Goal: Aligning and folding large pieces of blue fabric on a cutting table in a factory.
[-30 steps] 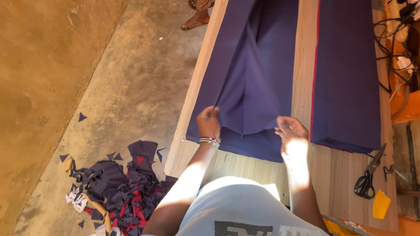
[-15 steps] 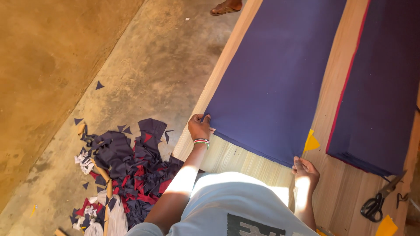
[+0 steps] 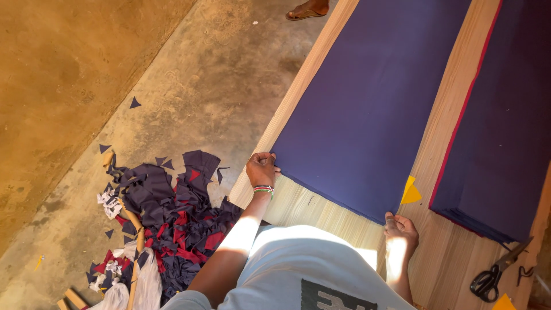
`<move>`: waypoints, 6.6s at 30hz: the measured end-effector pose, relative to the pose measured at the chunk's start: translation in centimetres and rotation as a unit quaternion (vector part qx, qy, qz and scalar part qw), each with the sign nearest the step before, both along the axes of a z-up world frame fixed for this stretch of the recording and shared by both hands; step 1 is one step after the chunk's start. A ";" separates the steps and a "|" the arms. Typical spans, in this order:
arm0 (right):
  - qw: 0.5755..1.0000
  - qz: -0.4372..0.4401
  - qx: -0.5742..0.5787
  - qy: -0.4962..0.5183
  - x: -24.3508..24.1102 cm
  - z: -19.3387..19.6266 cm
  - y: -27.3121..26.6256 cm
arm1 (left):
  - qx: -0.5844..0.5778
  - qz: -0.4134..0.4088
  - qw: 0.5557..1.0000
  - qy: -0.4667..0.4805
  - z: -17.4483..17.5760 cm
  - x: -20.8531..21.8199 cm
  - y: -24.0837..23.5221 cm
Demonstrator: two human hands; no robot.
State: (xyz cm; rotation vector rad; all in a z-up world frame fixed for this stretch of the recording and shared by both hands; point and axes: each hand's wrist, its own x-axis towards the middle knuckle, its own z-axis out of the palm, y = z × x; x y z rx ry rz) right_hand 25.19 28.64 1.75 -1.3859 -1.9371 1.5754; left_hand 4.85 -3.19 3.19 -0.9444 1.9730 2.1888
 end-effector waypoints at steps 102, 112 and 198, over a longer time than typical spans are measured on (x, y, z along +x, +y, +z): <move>0.883 -0.210 -0.201 0.369 -2.9 5.8 3.4 | 0.050 -0.192 0.965 0.171 -2.7 -0.8 7.8; 0.972 -0.053 -0.082 0.212 -0.1 3.3 3.2 | -0.012 -0.089 0.996 0.024 -2.9 -1.9 4.0; 0.974 0.041 0.040 0.220 -5.5 6.8 -0.5 | 0.064 -0.086 0.988 0.108 -2.8 -3.8 9.4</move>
